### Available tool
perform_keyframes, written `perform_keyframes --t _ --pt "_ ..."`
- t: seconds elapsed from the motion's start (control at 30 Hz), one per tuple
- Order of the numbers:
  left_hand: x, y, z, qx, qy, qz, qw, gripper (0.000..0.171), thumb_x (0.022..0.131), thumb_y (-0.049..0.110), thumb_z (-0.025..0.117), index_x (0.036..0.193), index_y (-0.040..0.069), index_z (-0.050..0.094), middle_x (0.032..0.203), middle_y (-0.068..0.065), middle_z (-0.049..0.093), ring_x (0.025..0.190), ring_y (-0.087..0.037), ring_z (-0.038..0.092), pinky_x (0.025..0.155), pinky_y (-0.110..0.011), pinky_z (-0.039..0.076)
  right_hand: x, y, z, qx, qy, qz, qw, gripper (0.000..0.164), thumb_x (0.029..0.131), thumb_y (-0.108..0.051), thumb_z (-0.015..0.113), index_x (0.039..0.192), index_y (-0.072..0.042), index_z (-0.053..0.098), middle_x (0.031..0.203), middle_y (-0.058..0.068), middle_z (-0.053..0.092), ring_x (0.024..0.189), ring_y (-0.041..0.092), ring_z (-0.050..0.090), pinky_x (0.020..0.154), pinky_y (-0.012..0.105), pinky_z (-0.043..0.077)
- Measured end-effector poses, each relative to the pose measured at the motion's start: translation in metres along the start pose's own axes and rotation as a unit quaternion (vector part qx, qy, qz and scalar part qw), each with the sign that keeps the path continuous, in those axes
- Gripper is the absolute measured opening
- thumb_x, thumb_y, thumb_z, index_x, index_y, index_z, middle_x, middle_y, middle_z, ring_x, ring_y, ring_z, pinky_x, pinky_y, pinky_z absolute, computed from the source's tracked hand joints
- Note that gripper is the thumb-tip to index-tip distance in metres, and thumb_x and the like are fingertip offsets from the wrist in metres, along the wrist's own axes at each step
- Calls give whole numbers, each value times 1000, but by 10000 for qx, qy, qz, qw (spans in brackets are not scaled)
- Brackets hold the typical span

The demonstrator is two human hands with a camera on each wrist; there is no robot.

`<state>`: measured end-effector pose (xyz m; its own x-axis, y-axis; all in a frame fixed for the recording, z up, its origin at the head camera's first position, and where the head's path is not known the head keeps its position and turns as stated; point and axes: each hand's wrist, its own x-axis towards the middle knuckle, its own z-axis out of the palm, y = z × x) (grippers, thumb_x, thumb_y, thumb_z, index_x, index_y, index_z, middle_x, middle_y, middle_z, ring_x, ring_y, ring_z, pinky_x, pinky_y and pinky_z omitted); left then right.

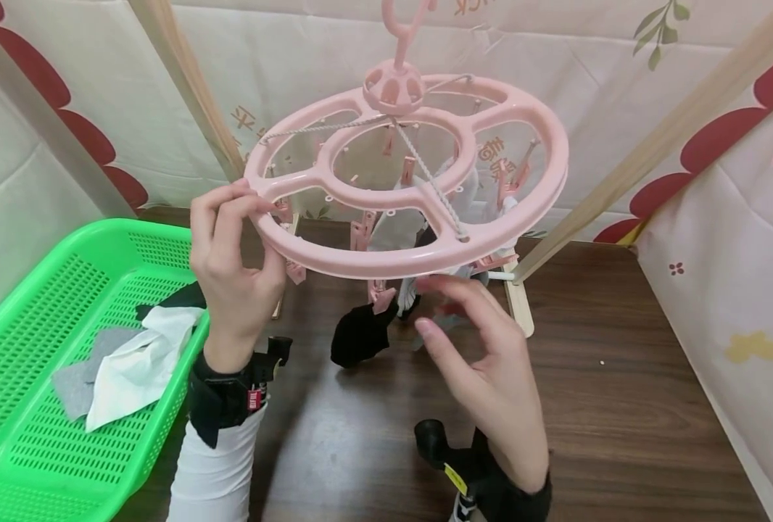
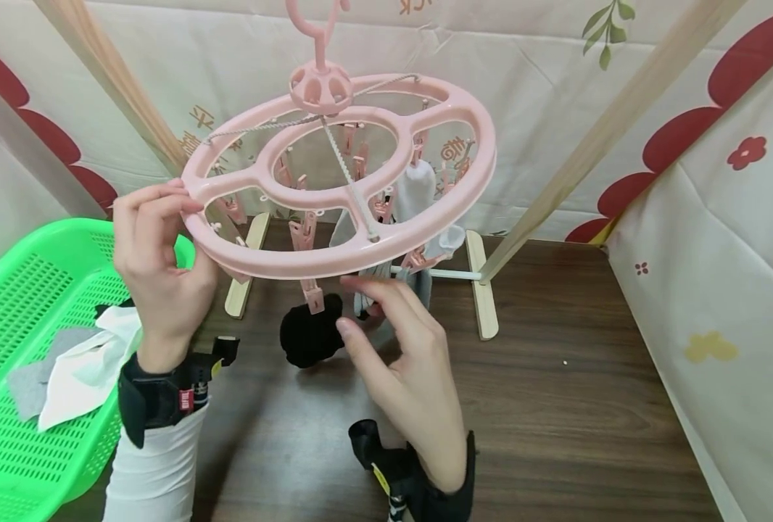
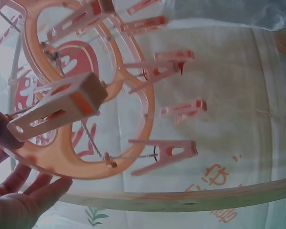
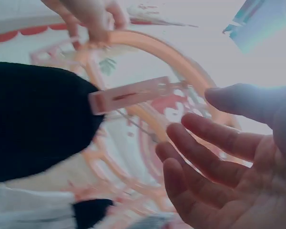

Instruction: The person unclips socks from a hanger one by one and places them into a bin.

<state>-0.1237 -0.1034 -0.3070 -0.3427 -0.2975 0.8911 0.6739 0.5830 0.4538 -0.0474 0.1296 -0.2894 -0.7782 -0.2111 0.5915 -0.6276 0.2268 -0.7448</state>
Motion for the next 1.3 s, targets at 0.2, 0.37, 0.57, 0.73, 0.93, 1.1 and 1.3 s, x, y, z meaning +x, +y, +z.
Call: perform_keyframes --t 0.2,0.37,0.57,0.73,0.93,1.1,1.3 --pt "9 -17 2 -179 -334 -110 9992 9 84 2 65 90 -5 64 104 -23 59 108 -30 58 93 -38 46 10 20 22 232 -138 26 9996 54 83 11 66 134 3 51 131 7 55 113 23 52 98 39 41" --pt "13 -28 10 -212 -556 -89 9982 8 84 -7 65 93 -7 65 105 -21 63 111 -28 59 98 -37 43 15 34 42 353 -353 48 9987 65 85 4 69 144 -4 42 142 5 48 131 21 43 107 39 31" --pt "13 -38 22 -82 -812 11 9967 8 86 -8 65 94 -8 66 105 -18 66 111 -25 60 99 -34 42 14 41 67 580 -405 223 9972 54 87 -3 70 136 -6 50 125 4 58 118 18 52 101 37 38" --pt "19 -44 30 -58 -928 -37 9957 8 87 -8 65 95 -8 65 107 -18 67 111 -25 61 99 -32 42 14 43 82 1109 21 98 9938 35 89 4 64 122 2 56 111 10 65 105 21 60 93 38 46" --pt "26 -52 36 46 -1059 -167 9942 8 92 -3 59 96 -7 65 109 -16 67 111 -26 60 99 -30 42 14 42 85 1289 90 122 9915 36 92 4 60 127 1 53 108 11 68 97 21 65 88 37 48" --pt "20 -50 34 207 -968 -360 9944 21 94 1 59 113 -6 63 118 -14 64 115 -21 58 99 -30 41 14 41 85 1342 10 149 9908 38 92 5 59 128 0 51 109 12 67 97 21 65 86 37 50" --pt "9 -45 22 217 -783 -297 9962 52 86 10 64 134 -6 50 134 -12 56 124 -17 51 101 -34 41 14 40 88 1295 -102 23 9915 36 91 5 60 126 1 51 110 14 67 100 20 65 91 37 48"
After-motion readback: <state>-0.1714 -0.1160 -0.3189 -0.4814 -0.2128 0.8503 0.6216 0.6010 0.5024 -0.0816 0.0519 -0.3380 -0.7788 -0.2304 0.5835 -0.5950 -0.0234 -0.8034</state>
